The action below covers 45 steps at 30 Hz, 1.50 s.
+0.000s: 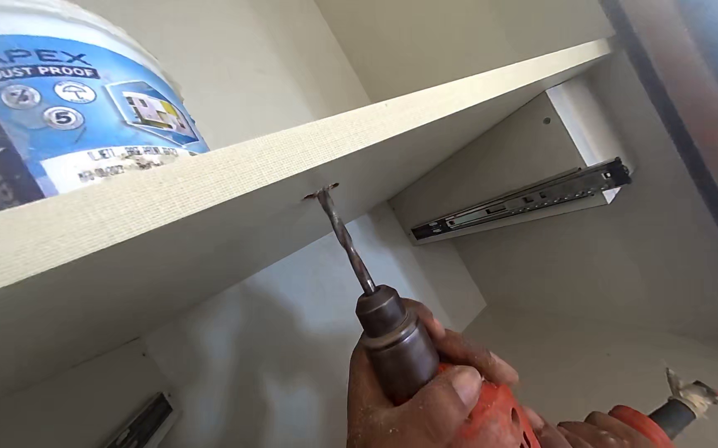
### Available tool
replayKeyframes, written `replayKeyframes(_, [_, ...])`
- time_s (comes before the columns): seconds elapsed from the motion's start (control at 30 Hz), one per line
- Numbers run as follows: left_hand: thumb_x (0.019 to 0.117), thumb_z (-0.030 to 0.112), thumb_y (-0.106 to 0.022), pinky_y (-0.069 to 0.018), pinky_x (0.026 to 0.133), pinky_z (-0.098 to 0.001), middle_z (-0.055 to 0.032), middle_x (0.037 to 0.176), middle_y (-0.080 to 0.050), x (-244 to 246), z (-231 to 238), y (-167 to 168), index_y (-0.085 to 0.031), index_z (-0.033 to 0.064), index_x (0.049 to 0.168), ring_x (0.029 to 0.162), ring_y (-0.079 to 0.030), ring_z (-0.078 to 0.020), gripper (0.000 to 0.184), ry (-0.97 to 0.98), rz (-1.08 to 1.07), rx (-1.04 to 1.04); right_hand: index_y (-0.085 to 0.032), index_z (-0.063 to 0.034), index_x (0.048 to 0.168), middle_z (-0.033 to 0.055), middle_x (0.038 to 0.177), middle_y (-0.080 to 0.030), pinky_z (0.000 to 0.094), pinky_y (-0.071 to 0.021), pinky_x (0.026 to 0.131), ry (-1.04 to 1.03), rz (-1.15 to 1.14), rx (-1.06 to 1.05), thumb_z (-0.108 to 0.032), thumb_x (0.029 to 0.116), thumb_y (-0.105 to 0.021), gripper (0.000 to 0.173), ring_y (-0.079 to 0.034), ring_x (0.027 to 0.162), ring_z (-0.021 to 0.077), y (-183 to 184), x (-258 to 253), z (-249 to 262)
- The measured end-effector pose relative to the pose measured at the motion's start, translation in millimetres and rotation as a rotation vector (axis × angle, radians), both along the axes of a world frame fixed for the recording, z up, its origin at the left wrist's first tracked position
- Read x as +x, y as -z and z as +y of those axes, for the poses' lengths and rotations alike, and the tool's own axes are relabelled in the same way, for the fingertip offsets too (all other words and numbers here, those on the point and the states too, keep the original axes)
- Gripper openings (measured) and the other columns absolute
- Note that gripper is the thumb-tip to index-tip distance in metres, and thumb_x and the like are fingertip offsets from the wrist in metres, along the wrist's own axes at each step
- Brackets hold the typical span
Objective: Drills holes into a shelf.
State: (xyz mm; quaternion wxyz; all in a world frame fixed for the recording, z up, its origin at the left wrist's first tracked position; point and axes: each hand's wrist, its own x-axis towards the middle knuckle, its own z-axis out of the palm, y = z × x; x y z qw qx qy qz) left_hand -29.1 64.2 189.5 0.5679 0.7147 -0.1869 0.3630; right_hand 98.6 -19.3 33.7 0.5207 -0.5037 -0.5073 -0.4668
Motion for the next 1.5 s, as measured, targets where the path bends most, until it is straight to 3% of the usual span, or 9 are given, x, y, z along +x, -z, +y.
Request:
replayKeyframes(0.1, [0.0935, 0.02, -0.073, -0.0584, 0.091, -0.0557, -0.0325, 0.111, -0.068, -2, 4, 6, -0.049, -0.0045, 0.127, 0.102, -0.071, -0.0449, 0.048, 0.062, 0.018, 0.0, -0.058, -0.0106, 0.137, 0.0088, 0.09, -0.071, 0.0377, -0.0503, 0.081, 0.042, -0.005, -0.004, -0.046, 0.0955, -0.058, 0.055, -0.064, 0.079, 0.0252, 1, -2, -1])
replayKeyframes(0.2, [0.0922, 0.014, -0.072, -0.0617, 0.084, -0.0536, -0.0292, 0.094, -0.071, 0, -6, 4, -0.047, -0.0085, 0.126, 0.089, -0.074, -0.0407, 0.048, -0.088, -0.004, -0.002, -0.057, -0.0118, 0.137, 0.0084, 0.098, -0.072, 0.0367, -0.0508, 0.083, 0.073, -0.012, -0.007, -0.048, 0.0956, -0.056, 0.055, -0.065, 0.083, 0.0241, -1, 1, -4])
replayKeyframes(0.33, [0.0906, 0.01, -0.07, -0.0632, 0.081, -0.0497, -0.0273, 0.089, -0.072, 5, -10, 3, -0.049, -0.0073, 0.122, 0.084, -0.075, -0.0371, 0.041, -0.111, -0.031, -0.012, -0.058, -0.013, 0.136, 0.0077, 0.097, -0.072, 0.0355, -0.051, 0.083, 0.12, -0.02, 0.008, -0.051, 0.0955, -0.055, 0.056, -0.066, 0.083, 0.0225, -3, 4, -10])
replayKeyframes(0.67, [0.0871, 0.011, -0.072, -0.0643, 0.077, -0.045, -0.024, 0.085, -0.073, -1, -9, -2, -0.05, -0.0013, 0.121, 0.08, -0.076, -0.0339, 0.042, -0.148, 0.007, -0.022, -0.057, -0.0141, 0.136, 0.0039, 0.087, -0.068, 0.0315, -0.0504, 0.084, 0.207, -0.035, 0.077, -0.056, 0.0924, -0.057, 0.06, -0.064, 0.08, 0.0181, -1, -8, -5])
replayKeyframes(1.5, [0.0884, 0.012, -0.072, -0.0636, 0.079, -0.0478, -0.0268, 0.086, -0.072, 4, -8, -3, -0.052, -0.0025, 0.107, 0.082, -0.076, -0.0373, 0.031, -0.056, -0.006, -0.061, -0.057, -0.0116, 0.135, 0.0043, 0.088, -0.07, 0.0312, -0.0495, 0.083, 0.266, -0.067, 0.009, -0.054, 0.0919, -0.057, 0.061, -0.064, 0.08, 0.0189, -8, -7, -25])
